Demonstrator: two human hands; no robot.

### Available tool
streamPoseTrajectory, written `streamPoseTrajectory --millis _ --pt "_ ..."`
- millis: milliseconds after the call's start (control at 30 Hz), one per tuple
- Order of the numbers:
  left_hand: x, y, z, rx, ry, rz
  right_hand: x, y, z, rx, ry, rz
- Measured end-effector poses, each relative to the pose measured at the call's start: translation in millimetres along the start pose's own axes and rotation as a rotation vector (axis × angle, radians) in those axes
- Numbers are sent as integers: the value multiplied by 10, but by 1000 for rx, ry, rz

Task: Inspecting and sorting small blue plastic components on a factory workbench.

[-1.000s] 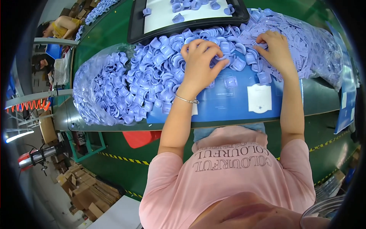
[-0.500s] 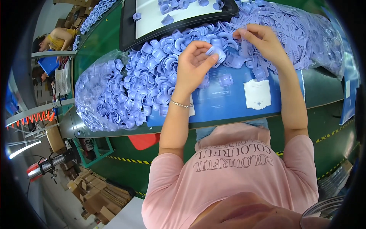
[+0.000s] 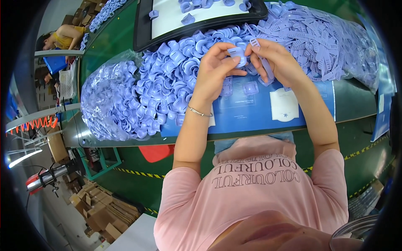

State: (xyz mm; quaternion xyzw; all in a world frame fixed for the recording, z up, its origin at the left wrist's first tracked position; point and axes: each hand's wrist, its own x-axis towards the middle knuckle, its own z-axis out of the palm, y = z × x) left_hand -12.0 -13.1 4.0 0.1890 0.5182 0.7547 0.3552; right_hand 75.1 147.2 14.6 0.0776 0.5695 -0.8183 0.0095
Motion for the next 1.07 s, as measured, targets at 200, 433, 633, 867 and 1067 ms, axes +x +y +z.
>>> streamPoseTrajectory --millis 200,433,633,867,1067 --pt "7 -17 -52 -24 -74 -16 31 30 -141 123 -47 -11" --pt "-14 -98 -16 524 35 307 63 192 -29 -484 108 -268" --pt "-6 -126 69 323 102 345 62 213 42 -22 131 -132" --pt "-6 -81 19 286 110 293 75 116 -61 334 89 11" --pt "13 -109 37 295 108 219 36 113 -1 -192 -17 21"
